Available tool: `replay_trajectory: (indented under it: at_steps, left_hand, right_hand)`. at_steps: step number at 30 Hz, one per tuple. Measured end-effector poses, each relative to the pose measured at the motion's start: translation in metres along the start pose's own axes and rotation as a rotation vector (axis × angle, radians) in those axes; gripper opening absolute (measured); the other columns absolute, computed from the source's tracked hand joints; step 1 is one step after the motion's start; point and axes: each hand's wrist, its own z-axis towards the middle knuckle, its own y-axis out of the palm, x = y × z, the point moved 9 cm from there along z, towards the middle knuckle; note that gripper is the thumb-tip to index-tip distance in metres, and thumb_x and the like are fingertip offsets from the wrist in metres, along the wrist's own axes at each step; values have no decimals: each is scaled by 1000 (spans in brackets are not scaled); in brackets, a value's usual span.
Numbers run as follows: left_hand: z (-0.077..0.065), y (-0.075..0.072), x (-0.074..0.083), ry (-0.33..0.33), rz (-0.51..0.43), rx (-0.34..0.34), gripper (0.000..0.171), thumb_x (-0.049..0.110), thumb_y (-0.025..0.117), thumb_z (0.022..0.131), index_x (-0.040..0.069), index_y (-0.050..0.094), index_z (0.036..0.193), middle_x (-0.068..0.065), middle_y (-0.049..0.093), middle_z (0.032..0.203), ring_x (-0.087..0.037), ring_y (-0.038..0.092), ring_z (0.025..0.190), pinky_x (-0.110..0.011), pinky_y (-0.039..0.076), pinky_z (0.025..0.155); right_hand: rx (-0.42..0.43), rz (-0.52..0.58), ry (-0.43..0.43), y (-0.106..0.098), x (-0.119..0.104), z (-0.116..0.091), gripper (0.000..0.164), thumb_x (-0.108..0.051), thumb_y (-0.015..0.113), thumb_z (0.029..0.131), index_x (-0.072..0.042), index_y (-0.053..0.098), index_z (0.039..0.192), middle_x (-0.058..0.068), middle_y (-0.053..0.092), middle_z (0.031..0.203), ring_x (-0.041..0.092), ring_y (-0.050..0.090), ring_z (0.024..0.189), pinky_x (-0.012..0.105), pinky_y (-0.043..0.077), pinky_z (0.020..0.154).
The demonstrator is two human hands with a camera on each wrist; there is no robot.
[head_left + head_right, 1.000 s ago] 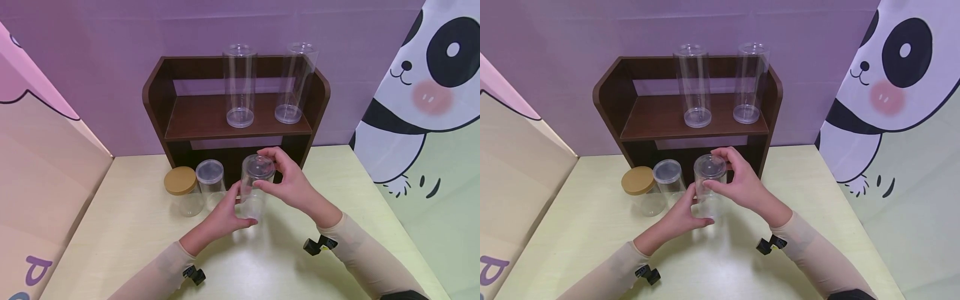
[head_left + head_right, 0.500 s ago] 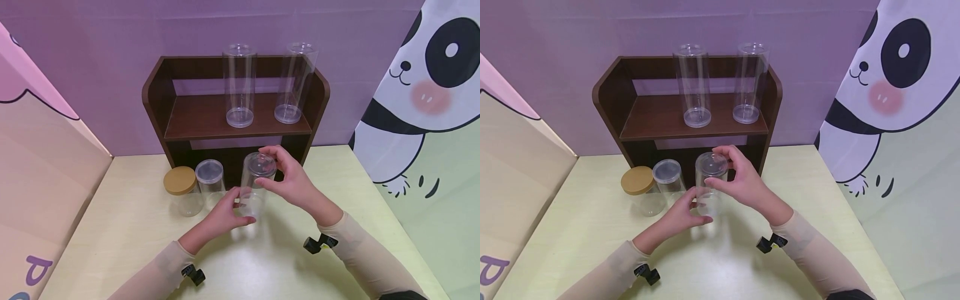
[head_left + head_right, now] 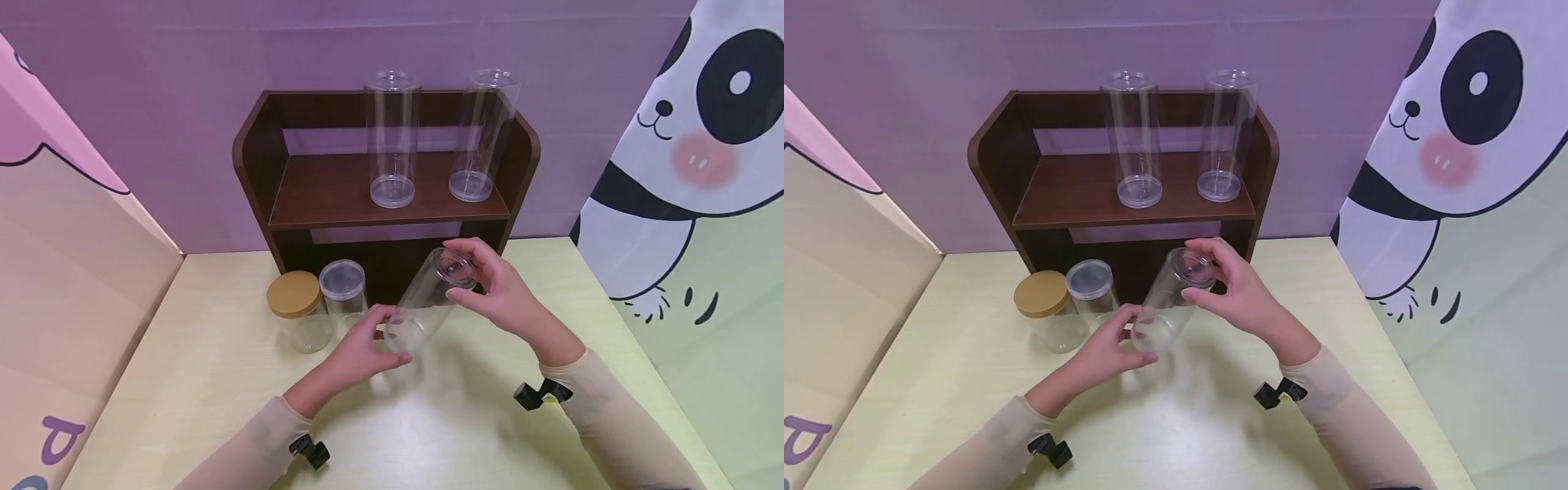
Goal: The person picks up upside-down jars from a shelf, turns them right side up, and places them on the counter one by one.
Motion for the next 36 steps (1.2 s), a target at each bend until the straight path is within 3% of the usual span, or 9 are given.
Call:
replay_trajectory:
  at_steps: [4, 8, 16, 23, 27, 36]
  left_hand:
    - [-2, -6, 5, 17, -3, 16, 75, 16, 98, 85, 6, 59, 149, -2, 61, 140, -24, 62, 128, -50, 56, 112]
    - [-4, -10, 13, 32, -26, 29, 77, 15, 97, 86, 6, 58, 152, -3, 60, 140, -26, 61, 128, -49, 58, 111]
    - [-6, -14, 29, 85, -63, 56, 78, 7, 95, 86, 8, 57, 155, -5, 57, 141, -26, 60, 132, -34, 58, 111]
    - [-8, -17, 43, 123, -91, 83, 78, 5, 95, 87, 11, 58, 155, -6, 56, 142, -29, 63, 132, -42, 57, 112]
    - [-9, -20, 49, 134, -124, 87, 79, 3, 94, 87, 9, 57, 156, -8, 55, 142, -32, 65, 130, -48, 58, 110]
    - [-7, -32, 60, 175, -130, 129, 80, -1, 93, 86, 7, 56, 157, -8, 55, 146, -29, 60, 137, -31, 56, 111]
  right_hand:
    - [-31, 31, -35, -13, 5, -6, 64, 17, 72, 95, 9, 49, 154, 12, 63, 140, 16, 62, 131, 24, 55, 106]
    - [-69, 92, -44, -25, 12, -13, 61, 20, 66, 95, 12, 47, 153, 5, 63, 141, 16, 61, 133, 24, 50, 114]
    - [-136, 178, 33, -43, 26, -24, 63, 17, 60, 99, 10, 42, 158, 1, 62, 149, 15, 58, 141, 24, 42, 121]
    - [-188, 179, 50, -53, 29, -33, 64, 16, 59, 98, 4, 44, 159, 6, 61, 150, 18, 53, 146, 24, 50, 112]
    - [-208, 164, 59, -57, 32, -38, 64, 17, 61, 98, 3, 45, 159, 7, 61, 150, 16, 50, 150, 22, 42, 120]
    - [-243, 190, 188, -55, 44, -43, 65, 12, 66, 99, -6, 46, 158, 6, 59, 151, 23, 63, 130, 29, 61, 99]
